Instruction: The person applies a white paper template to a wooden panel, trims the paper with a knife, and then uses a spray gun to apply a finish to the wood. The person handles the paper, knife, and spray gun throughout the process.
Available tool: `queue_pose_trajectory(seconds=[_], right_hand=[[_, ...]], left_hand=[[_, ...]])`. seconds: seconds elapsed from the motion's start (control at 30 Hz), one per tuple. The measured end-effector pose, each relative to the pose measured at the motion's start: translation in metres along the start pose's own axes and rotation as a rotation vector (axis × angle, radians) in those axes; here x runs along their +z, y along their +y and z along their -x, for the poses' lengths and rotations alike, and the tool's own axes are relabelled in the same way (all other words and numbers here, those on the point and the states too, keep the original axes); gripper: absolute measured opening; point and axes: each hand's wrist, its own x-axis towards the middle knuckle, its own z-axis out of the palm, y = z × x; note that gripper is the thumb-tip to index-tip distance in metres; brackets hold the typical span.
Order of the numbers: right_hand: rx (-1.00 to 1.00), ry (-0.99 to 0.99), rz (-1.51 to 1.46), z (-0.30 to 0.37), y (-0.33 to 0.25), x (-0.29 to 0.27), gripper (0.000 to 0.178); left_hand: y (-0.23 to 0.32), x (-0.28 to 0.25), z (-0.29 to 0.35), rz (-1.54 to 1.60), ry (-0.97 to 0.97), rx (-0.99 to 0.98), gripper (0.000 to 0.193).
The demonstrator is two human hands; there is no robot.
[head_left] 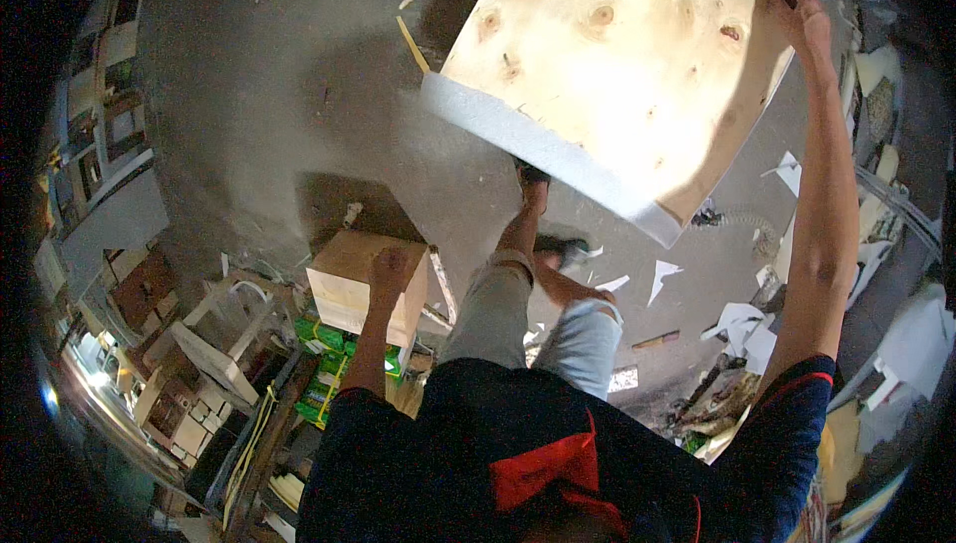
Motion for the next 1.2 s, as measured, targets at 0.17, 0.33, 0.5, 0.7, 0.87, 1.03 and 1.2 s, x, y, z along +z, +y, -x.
queue_pose_trajectory(seconds=[0.17, 0.33, 0.5, 0.7, 0.87, 1.03, 1.2], right_hand=[[-0.02, 0.116, -0.04, 0.042, -0.088, -0.044, 0.038], [0.462, 0.094, -0.486, 0.182, -0.257, -0.086, 0.038], [0.662, -0.08, -0.724, 0.317, -0.459, -0.101, 0.028], [0.864, -0.067, -0.842, 0.351, -0.622, -0.084, 0.045], [0.91, -0.039, -0.708, 0.336, -0.681, -0.058, 0.043], [1.027, -0.113, -0.617, 0.316, -0.716, -0.046, 0.042], [1.112, -0.087, -0.581, 0.302, -0.732, -0.047, 0.043]], left_hand=[[0.052, -0.038, -0.026, 0.106, -0.058, -0.112, 0.027], [0.169, -0.09, -0.097, -0.108, 0.043, 0.178, 0.025], [0.297, -0.128, -0.149, -0.122, -0.045, 0.553, 0.022], [0.374, -0.117, -0.158, 0.028, -0.379, 0.686, 0.025], [0.389, -0.11, -0.189, 0.107, -0.617, 0.645, 0.027], [0.393, -0.11, -0.21, -0.006, -0.843, 0.65, 0.029], [0.398, -0.108, -0.215, 0.034, -0.908, 0.689, 0.029]])
